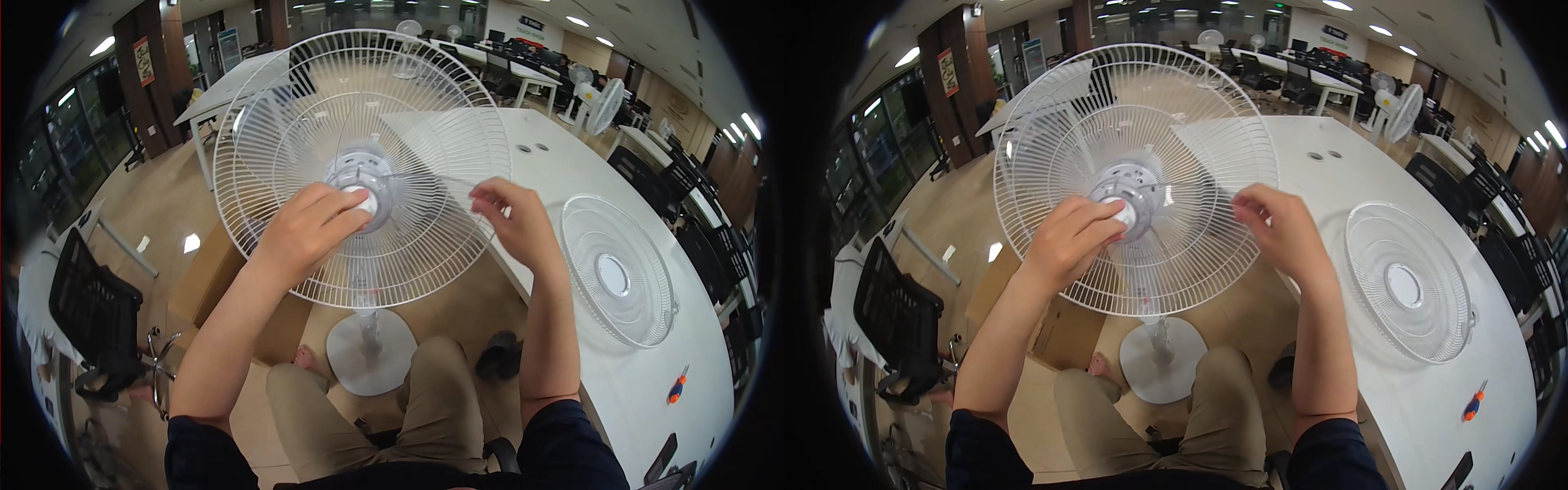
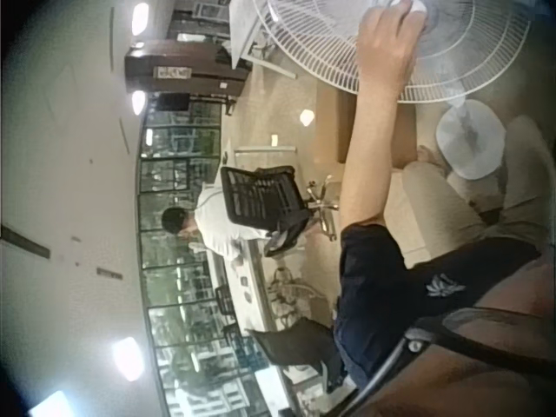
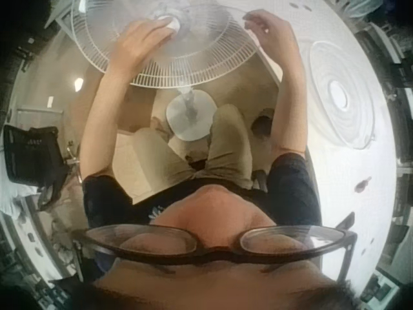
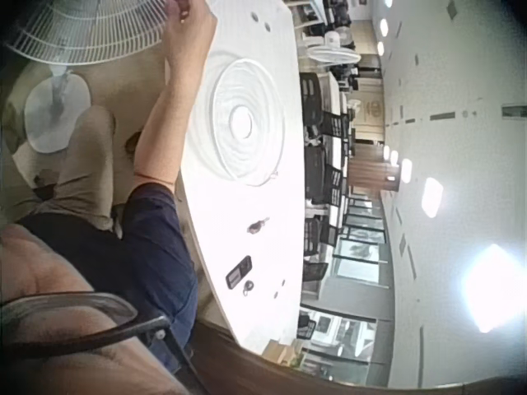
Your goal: Assemble a floor fan by attaching the front and rear guards and the blade.
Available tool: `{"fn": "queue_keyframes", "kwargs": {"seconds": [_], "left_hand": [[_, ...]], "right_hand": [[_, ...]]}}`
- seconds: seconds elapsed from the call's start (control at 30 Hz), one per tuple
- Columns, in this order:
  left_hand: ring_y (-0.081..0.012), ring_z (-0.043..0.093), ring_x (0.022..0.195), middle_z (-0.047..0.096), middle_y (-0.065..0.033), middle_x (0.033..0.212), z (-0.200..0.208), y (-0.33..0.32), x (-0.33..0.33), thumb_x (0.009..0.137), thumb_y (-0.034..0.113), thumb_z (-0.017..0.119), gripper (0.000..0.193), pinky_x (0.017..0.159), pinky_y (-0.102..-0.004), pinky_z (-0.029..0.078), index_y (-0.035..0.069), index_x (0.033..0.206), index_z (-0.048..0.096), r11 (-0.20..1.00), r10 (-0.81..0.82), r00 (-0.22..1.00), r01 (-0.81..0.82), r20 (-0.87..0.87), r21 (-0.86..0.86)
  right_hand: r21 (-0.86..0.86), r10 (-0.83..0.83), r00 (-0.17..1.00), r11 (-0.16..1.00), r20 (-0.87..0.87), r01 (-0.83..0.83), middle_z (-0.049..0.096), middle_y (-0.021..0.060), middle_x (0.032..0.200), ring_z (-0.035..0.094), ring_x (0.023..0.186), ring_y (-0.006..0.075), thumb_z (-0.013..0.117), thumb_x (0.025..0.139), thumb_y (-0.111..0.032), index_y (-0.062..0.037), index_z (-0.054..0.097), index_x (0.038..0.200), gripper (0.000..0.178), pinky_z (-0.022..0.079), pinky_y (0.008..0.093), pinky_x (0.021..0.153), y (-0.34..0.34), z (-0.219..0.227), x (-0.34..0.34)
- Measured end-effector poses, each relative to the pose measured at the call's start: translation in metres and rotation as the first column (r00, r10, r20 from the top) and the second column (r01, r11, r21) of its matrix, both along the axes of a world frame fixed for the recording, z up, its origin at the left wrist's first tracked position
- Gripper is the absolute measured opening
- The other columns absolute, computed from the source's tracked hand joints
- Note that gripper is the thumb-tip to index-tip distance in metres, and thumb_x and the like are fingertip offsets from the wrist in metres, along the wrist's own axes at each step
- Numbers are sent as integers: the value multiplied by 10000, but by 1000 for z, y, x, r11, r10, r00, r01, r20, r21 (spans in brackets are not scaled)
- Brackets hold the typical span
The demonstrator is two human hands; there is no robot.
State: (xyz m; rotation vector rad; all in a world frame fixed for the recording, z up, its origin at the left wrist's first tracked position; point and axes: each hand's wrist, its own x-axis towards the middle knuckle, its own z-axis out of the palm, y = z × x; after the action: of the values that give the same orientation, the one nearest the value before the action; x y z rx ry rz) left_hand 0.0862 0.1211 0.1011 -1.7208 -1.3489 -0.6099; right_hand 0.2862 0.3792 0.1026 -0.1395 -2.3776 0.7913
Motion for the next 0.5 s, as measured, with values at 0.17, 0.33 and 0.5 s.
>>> {"fn": "queue_keyframes", "kwargs": {"seconds": [0.17,0.33,0.5], "left_hand": [[-263,645,834,712,-66,1052,-2,-3,0,708,68,835,278,718,-357,536,65,951,700,999,22,999,-23,24,25],[-254,648,867,709,-47,1049,-4,-2,3,720,90,836,279,736,-355,529,80,959,694,998,38,999,-38,16,56],[-254,667,914,707,-45,1062,-3,-1,1,722,88,831,284,757,-365,531,83,964,682,997,31,999,-29,-17,69]], "right_hand": [[173,-167,525,825,-834,538,717,127,1009,680,896,297,723,845,60,-10,680,1085,254,532,358,791,-32,-25,-24],[-40,-130,797,990,-589,132,713,120,1017,682,908,272,748,853,12,-11,652,1172,333,531,353,785,-94,-106,-28],[-504,-121,952,863,-281,-39,743,113,931,699,808,190,717,915,-40,4,677,1125,218,538,305,732,-93,-134,-32]]}}
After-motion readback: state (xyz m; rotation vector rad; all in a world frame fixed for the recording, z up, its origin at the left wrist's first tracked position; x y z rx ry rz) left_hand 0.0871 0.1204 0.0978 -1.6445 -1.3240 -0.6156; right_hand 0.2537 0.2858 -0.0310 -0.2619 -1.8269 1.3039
